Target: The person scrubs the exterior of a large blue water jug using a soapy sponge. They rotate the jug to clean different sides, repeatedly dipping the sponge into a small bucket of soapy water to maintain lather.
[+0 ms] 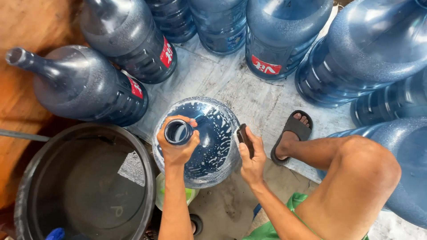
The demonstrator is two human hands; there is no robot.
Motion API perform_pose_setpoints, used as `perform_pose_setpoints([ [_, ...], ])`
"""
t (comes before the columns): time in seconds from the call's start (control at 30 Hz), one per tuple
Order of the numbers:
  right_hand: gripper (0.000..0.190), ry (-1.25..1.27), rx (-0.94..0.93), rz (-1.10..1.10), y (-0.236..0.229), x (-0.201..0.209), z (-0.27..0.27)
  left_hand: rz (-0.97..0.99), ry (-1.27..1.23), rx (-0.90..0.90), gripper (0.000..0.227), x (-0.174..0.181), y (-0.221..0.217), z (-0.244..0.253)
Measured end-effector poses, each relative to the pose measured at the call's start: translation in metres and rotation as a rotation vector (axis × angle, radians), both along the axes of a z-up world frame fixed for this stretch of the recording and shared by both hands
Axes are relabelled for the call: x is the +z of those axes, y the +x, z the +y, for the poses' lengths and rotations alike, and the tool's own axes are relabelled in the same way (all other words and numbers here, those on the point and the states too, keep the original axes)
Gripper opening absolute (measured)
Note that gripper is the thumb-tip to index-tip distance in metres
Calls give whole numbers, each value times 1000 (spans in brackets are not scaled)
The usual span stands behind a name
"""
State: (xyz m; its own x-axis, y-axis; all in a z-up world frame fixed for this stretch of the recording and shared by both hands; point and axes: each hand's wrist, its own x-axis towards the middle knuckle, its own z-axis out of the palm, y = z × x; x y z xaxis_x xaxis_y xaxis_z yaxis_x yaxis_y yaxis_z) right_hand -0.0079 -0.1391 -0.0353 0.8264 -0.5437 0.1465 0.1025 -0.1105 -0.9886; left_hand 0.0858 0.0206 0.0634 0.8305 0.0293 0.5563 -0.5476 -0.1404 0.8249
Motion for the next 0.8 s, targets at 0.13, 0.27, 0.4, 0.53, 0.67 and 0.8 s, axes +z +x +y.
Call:
perform_pose_setpoints([
  [0.13, 37, 86, 31, 225, 30, 9, -14, 21, -41, -21, 26, 1, -7, 1],
  [0.27, 37, -15, 62, 111, 36, 13, -21, 34, -25, 37, 24, 9, -3, 0],
  [0.4, 31, 42, 124, 127, 61, 3, -34, 23, -9, 34, 26, 2, -4, -1],
  [0.53, 36, 13, 64, 61, 54, 21, -22, 32, 8, 42, 23, 4, -4, 2],
  [0.67, 32, -24, 185, 142, 64, 30, -26, 35, -1, 38, 23, 7, -9, 2],
  [0.8, 32, -69, 271, 161, 96, 36, -30, 40, -13, 67, 21, 9, -5, 3],
])
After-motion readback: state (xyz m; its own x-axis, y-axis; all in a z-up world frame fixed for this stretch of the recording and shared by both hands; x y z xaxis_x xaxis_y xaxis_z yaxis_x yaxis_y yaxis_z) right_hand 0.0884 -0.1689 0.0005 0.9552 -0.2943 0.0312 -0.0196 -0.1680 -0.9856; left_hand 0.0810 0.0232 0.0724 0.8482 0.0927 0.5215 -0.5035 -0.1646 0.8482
